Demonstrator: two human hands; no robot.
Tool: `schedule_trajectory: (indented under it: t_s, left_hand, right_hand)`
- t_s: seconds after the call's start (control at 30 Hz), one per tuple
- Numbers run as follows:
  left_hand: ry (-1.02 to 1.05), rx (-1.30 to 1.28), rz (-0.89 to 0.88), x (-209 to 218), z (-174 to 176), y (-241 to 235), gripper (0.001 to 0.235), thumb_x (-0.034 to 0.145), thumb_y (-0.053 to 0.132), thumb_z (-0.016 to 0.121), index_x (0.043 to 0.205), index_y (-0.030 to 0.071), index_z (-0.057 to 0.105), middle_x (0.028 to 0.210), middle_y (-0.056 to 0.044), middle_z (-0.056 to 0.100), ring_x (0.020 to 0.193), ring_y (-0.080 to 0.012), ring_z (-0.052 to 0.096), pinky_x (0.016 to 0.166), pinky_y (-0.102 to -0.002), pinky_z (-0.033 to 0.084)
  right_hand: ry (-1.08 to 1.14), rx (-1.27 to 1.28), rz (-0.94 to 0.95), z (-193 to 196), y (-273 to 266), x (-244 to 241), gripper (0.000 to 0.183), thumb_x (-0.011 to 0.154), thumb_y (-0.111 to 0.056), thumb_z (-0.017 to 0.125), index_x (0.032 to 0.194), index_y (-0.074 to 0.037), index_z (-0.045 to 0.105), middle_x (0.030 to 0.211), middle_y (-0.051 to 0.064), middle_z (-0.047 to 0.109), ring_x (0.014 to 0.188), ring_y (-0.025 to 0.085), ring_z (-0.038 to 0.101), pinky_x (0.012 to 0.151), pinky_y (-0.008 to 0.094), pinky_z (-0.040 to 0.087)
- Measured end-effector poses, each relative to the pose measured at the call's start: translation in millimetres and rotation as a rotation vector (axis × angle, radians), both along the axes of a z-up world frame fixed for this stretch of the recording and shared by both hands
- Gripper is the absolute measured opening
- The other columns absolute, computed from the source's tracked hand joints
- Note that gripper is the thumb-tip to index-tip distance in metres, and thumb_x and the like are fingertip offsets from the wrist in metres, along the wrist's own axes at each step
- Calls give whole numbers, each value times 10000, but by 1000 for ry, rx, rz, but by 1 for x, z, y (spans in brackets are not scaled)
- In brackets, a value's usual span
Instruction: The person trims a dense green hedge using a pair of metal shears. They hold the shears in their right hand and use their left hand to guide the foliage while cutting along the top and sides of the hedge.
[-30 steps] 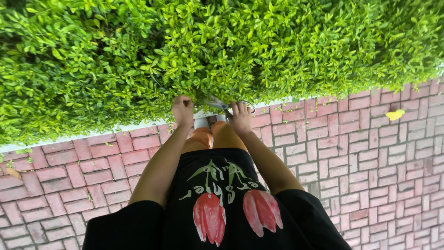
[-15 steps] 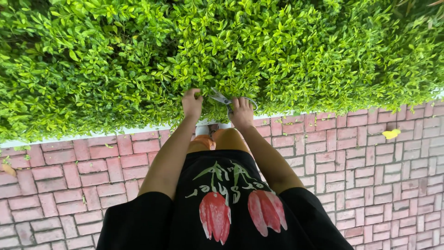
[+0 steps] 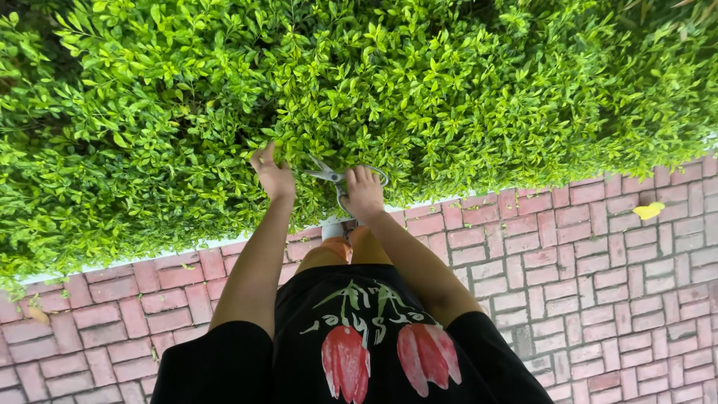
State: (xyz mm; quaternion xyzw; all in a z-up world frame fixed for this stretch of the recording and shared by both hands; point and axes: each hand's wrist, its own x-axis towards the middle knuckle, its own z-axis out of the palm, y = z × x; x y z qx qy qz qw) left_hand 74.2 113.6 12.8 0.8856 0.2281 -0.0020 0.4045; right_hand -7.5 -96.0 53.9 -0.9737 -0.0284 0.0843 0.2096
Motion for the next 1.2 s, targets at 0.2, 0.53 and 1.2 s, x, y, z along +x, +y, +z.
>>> schedule_trajectory:
  t_s: [0.2,0.53,1.2]
  left_hand:
    - [-52,137,-228,6,-71,42,459,787,-15,764,1232,83,710,1277,-179,637,1079,-335,681,915,-408,569]
    - [-71,271,-227,3,-74,48,149,821,60,779,969,66,766,1104,-157,696,934,-349,698,809,-425,573]
    - [-163,189,-104,53,-40,60,120,889,-60,720,932,51,737,1064,-142,696,840,-255,724,658,-338,614]
  right_hand:
    - [11,-94,133,-15,37,34,555,819,-221,692,1315,-55,506,1179,155,542,1174,337,536,994,489,441]
    - [40,-131,168,-2,36,39,468,866,-118,581,1326,-56,518,1236,153,548,1198,337,538,993,500,442]
    - [-142,115,63,-23,37,10,465,792,-62,689,1234,-13,552,1098,155,633,1038,333,660,816,417,579]
